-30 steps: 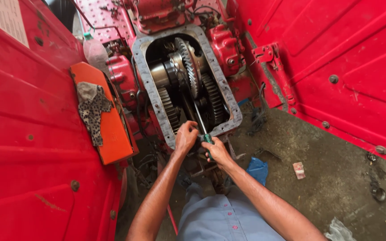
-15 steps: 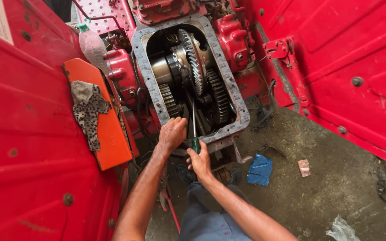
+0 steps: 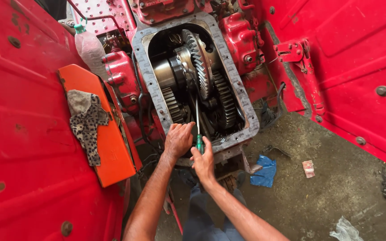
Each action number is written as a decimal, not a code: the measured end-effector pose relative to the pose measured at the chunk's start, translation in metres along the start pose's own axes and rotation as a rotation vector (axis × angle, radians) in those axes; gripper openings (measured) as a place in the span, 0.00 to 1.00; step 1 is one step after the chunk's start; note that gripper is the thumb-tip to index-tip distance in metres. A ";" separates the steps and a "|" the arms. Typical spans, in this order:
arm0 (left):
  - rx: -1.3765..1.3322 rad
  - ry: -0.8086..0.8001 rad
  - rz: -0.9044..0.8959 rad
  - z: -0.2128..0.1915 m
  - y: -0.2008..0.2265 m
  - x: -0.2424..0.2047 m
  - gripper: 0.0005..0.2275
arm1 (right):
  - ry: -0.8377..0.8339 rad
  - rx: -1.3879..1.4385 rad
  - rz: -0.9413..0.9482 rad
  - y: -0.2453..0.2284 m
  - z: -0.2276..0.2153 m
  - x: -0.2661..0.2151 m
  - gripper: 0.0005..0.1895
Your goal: Repairing the transmission/gearbox assembly of a tractor using tools.
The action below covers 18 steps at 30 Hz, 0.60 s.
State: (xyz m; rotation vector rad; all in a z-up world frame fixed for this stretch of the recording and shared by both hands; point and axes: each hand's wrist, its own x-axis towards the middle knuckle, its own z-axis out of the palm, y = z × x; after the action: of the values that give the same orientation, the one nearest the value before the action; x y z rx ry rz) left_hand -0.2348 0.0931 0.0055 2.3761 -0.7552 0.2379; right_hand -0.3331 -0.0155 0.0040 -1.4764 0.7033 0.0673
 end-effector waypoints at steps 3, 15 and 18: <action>-0.012 0.004 -0.010 -0.001 -0.002 0.000 0.16 | 0.000 0.019 0.004 -0.002 -0.007 0.016 0.36; -0.048 -0.009 -0.043 0.001 -0.003 -0.004 0.13 | -0.161 -0.010 0.131 -0.047 -0.075 0.096 0.37; -0.037 -0.016 -0.052 0.000 -0.004 -0.002 0.13 | -0.208 -0.093 0.149 -0.052 -0.077 0.108 0.36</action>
State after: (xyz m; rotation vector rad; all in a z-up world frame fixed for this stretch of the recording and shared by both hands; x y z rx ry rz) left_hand -0.2347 0.0964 0.0027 2.3618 -0.6984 0.1815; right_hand -0.2531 -0.1336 0.0046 -1.4785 0.6467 0.3673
